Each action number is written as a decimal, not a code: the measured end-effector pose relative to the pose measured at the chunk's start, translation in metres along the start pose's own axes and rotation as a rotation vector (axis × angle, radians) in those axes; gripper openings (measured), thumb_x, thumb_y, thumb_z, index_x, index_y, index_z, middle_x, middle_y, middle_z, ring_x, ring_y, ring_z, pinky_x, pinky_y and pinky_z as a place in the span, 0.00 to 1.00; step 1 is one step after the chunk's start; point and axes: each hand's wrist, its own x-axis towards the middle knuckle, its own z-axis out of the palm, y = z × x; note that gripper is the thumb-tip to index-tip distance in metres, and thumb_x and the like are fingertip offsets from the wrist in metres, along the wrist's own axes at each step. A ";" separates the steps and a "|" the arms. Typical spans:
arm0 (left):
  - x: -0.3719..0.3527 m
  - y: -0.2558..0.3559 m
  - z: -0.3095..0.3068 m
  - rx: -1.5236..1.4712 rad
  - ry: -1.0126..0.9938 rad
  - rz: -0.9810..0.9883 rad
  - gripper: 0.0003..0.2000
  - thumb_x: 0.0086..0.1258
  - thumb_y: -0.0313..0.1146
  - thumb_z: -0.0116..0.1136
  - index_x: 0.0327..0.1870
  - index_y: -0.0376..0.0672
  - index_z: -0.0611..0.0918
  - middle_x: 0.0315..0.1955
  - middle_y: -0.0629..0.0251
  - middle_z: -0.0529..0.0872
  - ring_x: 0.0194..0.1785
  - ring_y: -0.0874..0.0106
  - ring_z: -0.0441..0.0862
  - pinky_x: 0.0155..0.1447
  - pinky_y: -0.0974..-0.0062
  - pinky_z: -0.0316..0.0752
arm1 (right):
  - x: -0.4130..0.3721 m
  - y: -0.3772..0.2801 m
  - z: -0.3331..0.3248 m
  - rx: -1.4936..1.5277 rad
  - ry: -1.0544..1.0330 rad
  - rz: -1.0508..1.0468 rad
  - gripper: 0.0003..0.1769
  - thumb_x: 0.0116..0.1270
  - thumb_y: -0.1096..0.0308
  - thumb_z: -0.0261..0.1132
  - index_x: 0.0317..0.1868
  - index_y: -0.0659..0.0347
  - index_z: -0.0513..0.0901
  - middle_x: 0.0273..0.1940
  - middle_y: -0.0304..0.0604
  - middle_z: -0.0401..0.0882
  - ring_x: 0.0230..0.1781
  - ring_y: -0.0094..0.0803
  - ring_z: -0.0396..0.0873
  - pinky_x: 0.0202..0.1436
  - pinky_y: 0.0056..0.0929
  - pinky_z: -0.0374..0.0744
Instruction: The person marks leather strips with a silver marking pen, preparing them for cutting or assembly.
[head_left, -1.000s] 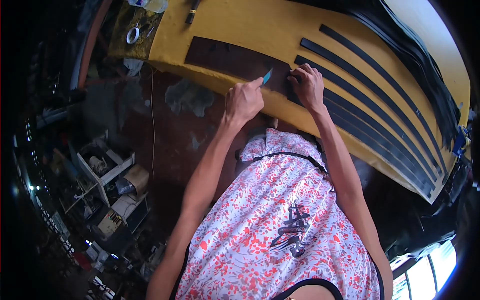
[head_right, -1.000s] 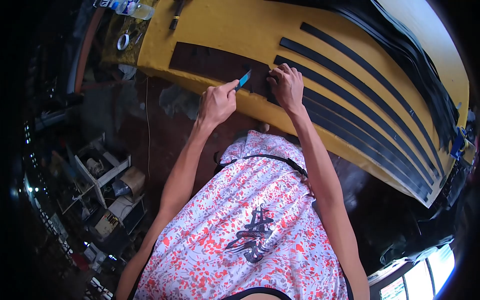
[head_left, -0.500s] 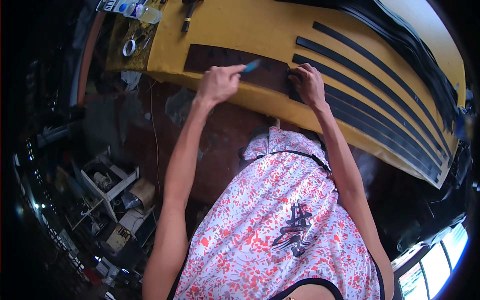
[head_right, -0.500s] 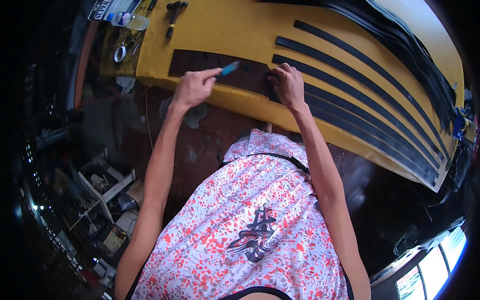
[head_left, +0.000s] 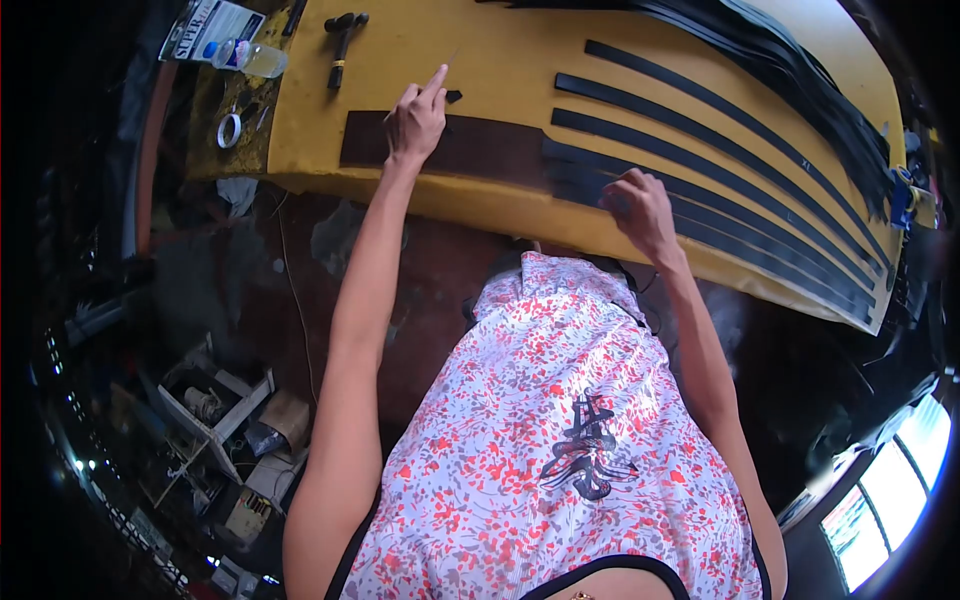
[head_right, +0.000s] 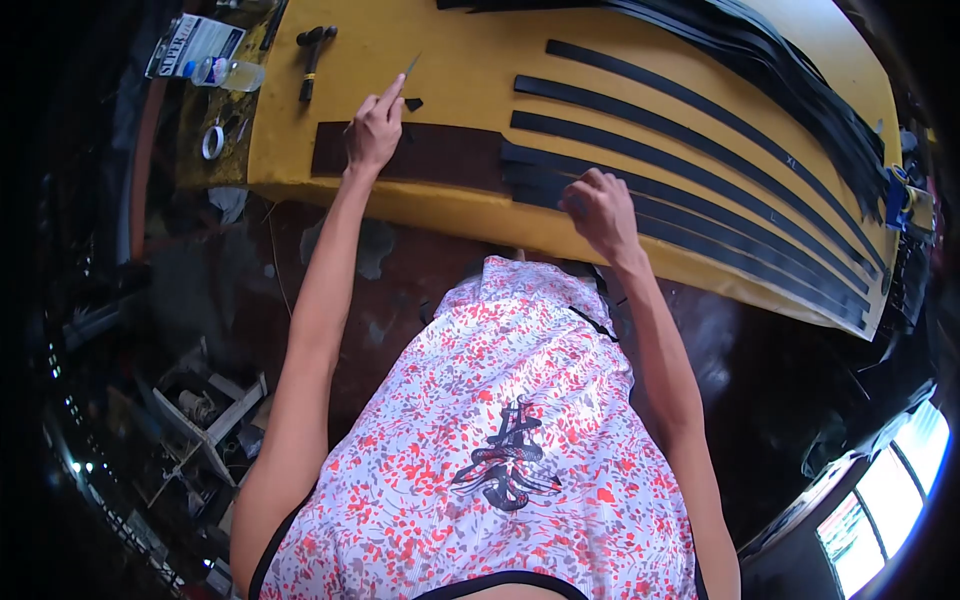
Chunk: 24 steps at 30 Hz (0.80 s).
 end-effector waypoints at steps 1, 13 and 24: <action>0.005 -0.001 0.014 0.180 0.180 0.139 0.19 0.68 0.40 0.56 0.61 0.64 0.78 0.34 0.58 0.83 0.38 0.58 0.81 0.44 0.63 0.76 | -0.003 -0.001 0.005 -0.011 0.008 -0.024 0.09 0.51 0.66 0.73 0.34 0.55 0.83 0.37 0.40 0.76 0.41 0.39 0.74 0.47 0.36 0.71; -0.102 0.086 0.058 -0.545 -0.112 -0.038 0.07 0.63 0.26 0.58 0.39 0.39 0.86 0.31 0.57 0.83 0.34 0.63 0.82 0.41 0.70 0.77 | -0.013 -0.002 0.024 0.045 -0.001 0.061 0.18 0.52 0.66 0.73 0.43 0.55 0.78 0.42 0.41 0.74 0.46 0.40 0.73 0.51 0.37 0.68; -0.103 0.086 0.064 -0.570 -0.105 -0.113 0.07 0.63 0.28 0.55 0.36 0.39 0.85 0.31 0.55 0.83 0.37 0.56 0.82 0.44 0.63 0.76 | 0.002 -0.013 0.004 0.104 -0.071 -0.083 0.18 0.54 0.69 0.70 0.47 0.57 0.79 0.46 0.43 0.77 0.49 0.41 0.75 0.54 0.36 0.70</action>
